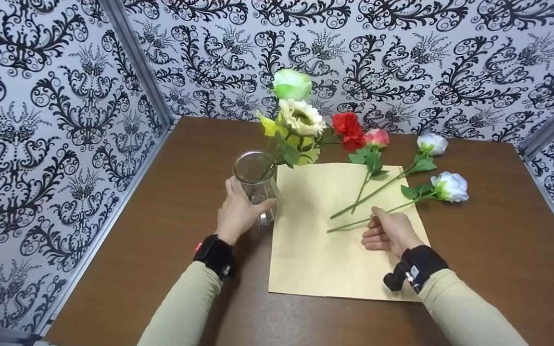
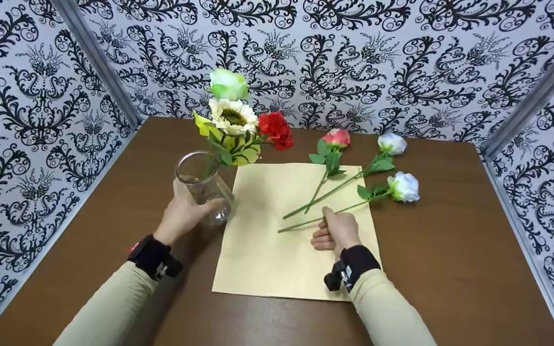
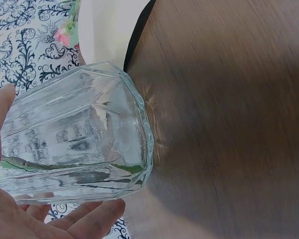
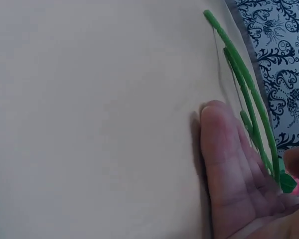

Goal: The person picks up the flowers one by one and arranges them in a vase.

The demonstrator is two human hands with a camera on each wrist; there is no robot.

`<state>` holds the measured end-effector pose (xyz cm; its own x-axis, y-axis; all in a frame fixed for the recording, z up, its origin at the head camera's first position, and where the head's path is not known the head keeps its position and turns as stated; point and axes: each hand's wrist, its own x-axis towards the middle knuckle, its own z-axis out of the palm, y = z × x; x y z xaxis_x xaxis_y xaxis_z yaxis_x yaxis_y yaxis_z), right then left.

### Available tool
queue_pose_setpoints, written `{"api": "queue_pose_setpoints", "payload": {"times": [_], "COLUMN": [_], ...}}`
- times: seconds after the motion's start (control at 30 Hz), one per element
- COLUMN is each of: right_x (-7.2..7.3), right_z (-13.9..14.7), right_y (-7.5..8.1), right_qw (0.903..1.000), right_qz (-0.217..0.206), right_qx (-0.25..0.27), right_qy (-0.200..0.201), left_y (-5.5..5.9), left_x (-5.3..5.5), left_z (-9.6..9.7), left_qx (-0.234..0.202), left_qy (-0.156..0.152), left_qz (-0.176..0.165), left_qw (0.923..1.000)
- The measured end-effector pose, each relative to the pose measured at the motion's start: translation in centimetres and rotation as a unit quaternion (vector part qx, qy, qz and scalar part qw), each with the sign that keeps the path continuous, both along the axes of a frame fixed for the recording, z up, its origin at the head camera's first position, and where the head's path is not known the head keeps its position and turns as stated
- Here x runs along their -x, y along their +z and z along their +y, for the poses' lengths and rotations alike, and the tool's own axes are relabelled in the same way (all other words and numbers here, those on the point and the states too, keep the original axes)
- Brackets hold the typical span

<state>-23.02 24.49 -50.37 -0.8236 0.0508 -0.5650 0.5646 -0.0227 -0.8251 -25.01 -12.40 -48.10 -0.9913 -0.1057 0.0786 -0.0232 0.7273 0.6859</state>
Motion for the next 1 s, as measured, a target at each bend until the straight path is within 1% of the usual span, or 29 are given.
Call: {"api": "queue_pose_setpoints", "payload": {"times": [0.13, 0.33, 0.4, 0.47, 0.53, 0.6, 0.73, 0.87, 1.0], "right_x": [-0.2, -0.2, -0.1, 0.0, 0.2, 0.4, 0.5, 0.5, 0.5], "right_z": [0.9, 2.5, 3.1, 3.7, 4.3, 4.8, 5.8, 6.8, 7.3], "right_y": [0.0, 0.1, 0.1, 0.1, 0.1, 0.1, -0.1, -0.2, -0.5], "right_qw": [0.9992, 0.997, 0.9944, 0.989, 0.9798, 0.9673, 0.9409, 0.9188, 0.9032], "right_qz": [0.001, 0.008, 0.019, 0.033, 0.052, 0.072, 0.099, 0.109, 0.127], "right_qx": [-0.033, -0.069, -0.098, -0.139, -0.189, -0.24, -0.32, -0.373, -0.401], "right_qy": [0.021, 0.032, 0.032, 0.035, 0.038, 0.04, 0.05, 0.07, 0.083], "left_y": [0.0, -0.1, -0.1, -0.1, -0.1, 0.0, 0.0, 0.1, 0.1], "left_x": [0.0, 0.0, 0.0, 0.0, 0.0, 0.0, 0.0, -0.1, -0.1], "left_z": [0.0, 0.0, 0.0, 0.0, 0.0, 0.0, 0.0, 0.1, 0.1], "left_qx": [0.0, 0.0, 0.001, 0.003, 0.003, 0.003, 0.0, -0.003, -0.004], "left_qy": [0.001, 0.002, 0.002, 0.004, 0.005, 0.006, 0.003, 0.001, 0.002], "left_qz": [-0.001, 0.0, 0.0, -0.001, -0.001, -0.002, -0.004, -0.001, 0.002], "left_qw": [1.0, 1.0, 1.0, 1.0, 1.0, 1.0, 1.0, 1.0, 1.0]}}
